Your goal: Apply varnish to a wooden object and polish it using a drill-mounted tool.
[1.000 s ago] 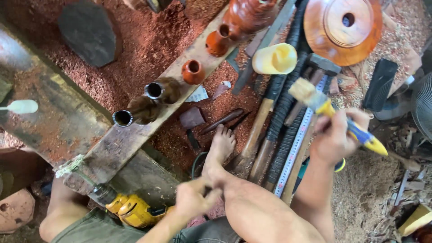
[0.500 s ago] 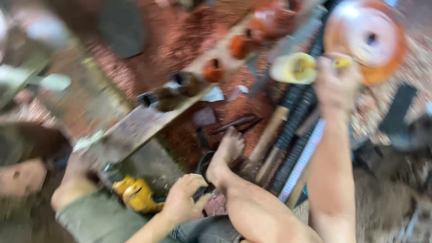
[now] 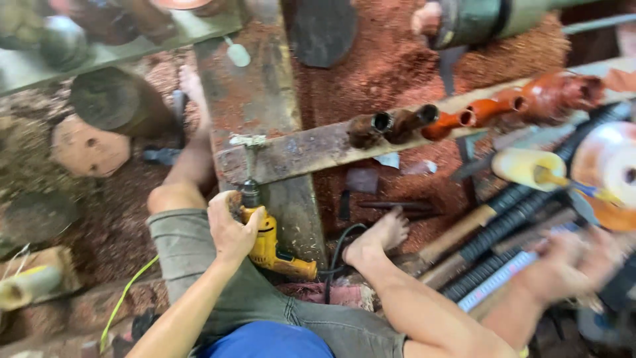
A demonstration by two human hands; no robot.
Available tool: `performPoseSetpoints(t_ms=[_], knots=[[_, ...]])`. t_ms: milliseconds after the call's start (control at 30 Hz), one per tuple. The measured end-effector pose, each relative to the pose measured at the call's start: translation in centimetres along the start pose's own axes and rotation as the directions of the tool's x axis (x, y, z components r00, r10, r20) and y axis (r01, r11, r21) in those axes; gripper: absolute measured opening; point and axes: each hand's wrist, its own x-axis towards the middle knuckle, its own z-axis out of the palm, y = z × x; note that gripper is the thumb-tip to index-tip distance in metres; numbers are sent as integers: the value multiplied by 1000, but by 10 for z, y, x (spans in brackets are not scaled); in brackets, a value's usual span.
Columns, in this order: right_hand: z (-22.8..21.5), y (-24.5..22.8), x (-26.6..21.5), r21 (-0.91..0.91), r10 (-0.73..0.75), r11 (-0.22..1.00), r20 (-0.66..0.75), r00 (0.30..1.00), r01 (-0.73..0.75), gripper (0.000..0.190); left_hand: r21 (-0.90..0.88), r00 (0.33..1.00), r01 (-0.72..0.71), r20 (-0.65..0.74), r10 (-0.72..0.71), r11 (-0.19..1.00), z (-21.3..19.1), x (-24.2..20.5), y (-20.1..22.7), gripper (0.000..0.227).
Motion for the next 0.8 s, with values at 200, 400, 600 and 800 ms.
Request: performPoseSetpoints(t_ms=[200,400,600,800], knots=[[44,-4,-39,-78,211,977,181,960,-200,34,-70,893,-447,24,449,892,13,29,56,65],[41,46,-60,-119,425,905,247,871,-408,35,-151,850,-446,235,471,882,64,57,87,74],[46,76,-40,-74,482,876,197,854,-477,44,-193,847,-418,271,457,888,76,43,73,69],[118,46,83,35,198,977,211,957,-210,96,-215,851,-404,267,451,889,72,12,39,68]])
